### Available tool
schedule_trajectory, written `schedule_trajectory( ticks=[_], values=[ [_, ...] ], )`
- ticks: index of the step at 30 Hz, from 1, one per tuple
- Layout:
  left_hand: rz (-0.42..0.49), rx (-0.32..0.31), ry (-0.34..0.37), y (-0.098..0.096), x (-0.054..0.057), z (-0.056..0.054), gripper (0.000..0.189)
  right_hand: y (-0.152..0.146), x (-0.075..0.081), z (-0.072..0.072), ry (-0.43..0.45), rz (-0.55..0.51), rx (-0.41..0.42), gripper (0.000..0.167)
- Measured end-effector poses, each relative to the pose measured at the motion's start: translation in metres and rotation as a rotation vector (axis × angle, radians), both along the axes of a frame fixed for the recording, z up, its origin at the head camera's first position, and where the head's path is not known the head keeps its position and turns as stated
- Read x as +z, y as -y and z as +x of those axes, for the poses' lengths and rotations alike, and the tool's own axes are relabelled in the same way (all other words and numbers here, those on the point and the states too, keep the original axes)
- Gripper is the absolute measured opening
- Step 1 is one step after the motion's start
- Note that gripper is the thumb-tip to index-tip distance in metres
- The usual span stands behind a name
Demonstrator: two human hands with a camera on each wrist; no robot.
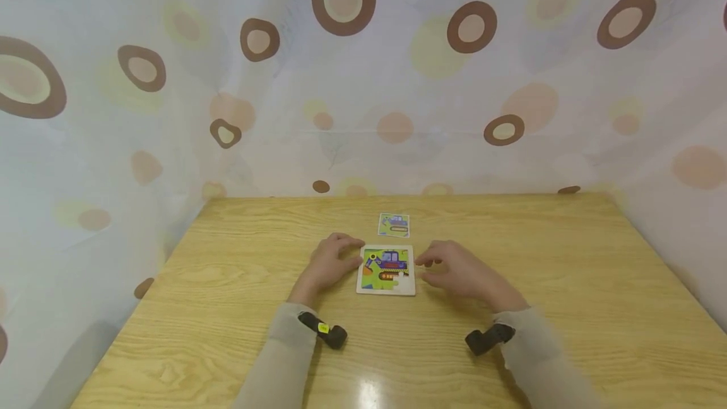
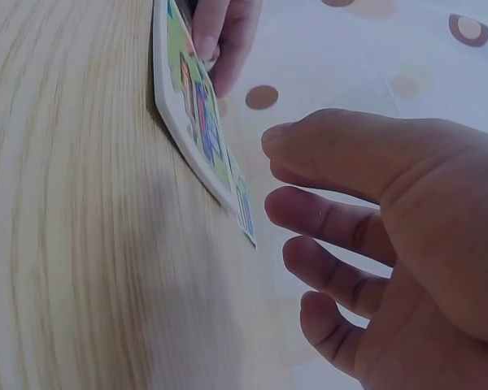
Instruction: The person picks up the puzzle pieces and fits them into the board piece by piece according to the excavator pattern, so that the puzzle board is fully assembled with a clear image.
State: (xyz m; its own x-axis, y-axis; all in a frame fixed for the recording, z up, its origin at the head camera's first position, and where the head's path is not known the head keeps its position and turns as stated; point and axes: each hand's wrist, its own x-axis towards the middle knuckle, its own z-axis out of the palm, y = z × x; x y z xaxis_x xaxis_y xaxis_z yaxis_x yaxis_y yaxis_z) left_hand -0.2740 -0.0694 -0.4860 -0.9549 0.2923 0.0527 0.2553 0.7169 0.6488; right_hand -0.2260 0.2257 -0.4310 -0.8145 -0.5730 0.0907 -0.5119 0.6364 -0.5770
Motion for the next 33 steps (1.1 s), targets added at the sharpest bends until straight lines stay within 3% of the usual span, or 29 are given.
schedule_trajectory(
  ticks=[22,33],
  values=[
    [0.009,0.000,0.000,-0.002,-0.001,0.002,0.035,-0.069,-0.004,0.018,-0.037,0.080,-0.016,0.030],
    [0.010,0.002,-0.004,0.000,-0.002,0.001,0.035,-0.089,-0.007,0.028,-0.002,0.103,-0.025,0.042]
  ],
)
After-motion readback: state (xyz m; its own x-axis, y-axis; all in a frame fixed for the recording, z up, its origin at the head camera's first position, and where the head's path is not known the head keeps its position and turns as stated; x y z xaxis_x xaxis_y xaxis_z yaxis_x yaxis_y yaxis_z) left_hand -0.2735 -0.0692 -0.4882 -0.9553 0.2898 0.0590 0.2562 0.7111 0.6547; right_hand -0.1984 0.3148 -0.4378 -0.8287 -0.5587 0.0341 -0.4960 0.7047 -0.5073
